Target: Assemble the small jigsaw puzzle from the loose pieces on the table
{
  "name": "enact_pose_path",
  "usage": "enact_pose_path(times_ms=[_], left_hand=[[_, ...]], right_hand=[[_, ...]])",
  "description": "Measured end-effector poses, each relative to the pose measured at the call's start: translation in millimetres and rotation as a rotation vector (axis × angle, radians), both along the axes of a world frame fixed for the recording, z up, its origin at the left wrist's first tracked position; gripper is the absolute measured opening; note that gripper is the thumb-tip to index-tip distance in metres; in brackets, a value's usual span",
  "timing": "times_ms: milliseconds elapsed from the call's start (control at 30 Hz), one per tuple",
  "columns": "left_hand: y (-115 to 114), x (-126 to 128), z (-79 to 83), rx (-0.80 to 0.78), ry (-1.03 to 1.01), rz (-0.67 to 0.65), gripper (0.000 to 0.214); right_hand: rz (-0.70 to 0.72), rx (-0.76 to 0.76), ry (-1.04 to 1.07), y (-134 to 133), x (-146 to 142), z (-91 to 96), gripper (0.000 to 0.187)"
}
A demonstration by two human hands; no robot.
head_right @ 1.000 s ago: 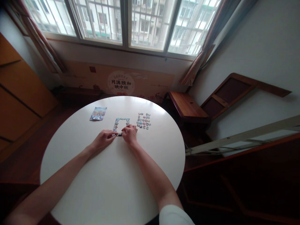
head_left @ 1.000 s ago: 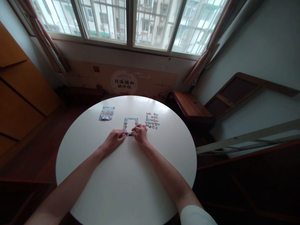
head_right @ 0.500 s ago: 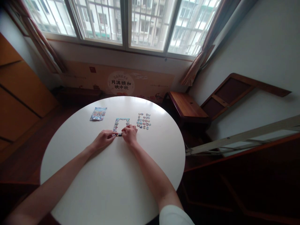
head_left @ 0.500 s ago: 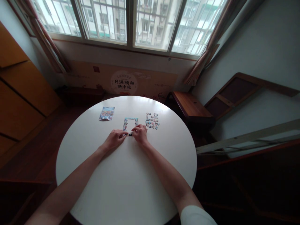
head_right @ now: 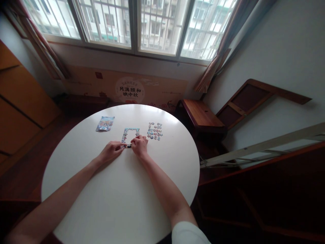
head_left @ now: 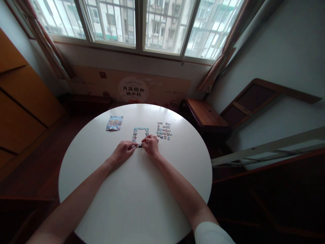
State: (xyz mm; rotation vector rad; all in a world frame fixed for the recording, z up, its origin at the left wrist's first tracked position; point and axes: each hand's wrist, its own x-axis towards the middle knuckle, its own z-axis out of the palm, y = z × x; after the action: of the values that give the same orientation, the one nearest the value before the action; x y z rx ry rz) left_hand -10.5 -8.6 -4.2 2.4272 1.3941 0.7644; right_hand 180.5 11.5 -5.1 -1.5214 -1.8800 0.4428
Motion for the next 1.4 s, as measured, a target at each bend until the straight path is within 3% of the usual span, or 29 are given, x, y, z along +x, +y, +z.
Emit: enact_pose_path(times_ms=[267,400,533,700,933,1133,1400], left_hand=[[1,0,-1.8,0.004,0.008,0.000,0.027],[0,0,-0.1,0.002,-0.001,-0.010,0.027],[0,1,1.7,-0.003,-0.019,-0.008,0.026],[0,0,0.8,0.003,-0.023,-0.024,0.025],[2,0,-0.4,0.003,-0.016,-0.024,0.026],[1,1,1.3,-0.013,-0.017,0.000,0.024],[0,1,1.3,-0.015,-0.027,-0.004,0.024]], right_hand=[[-0.001,-0.009,-0.010,-1,-1,-0.2,0.021],[-0.040,-0.003,0.041,5,6,12.1,0.023],[-0.221,-0.021,0.052,25,35,38.5,0.024],[-0.373,-0.240,0.016,58,82,59.8,0.019],[-0.368,-0.394,-0.130,75,97,51.5,0.019],[-0.307,-0.390,-0.288,76,96,44.8,0.020],[-0.261,-0.410,-0.323,77,98,45.1,0.023]])
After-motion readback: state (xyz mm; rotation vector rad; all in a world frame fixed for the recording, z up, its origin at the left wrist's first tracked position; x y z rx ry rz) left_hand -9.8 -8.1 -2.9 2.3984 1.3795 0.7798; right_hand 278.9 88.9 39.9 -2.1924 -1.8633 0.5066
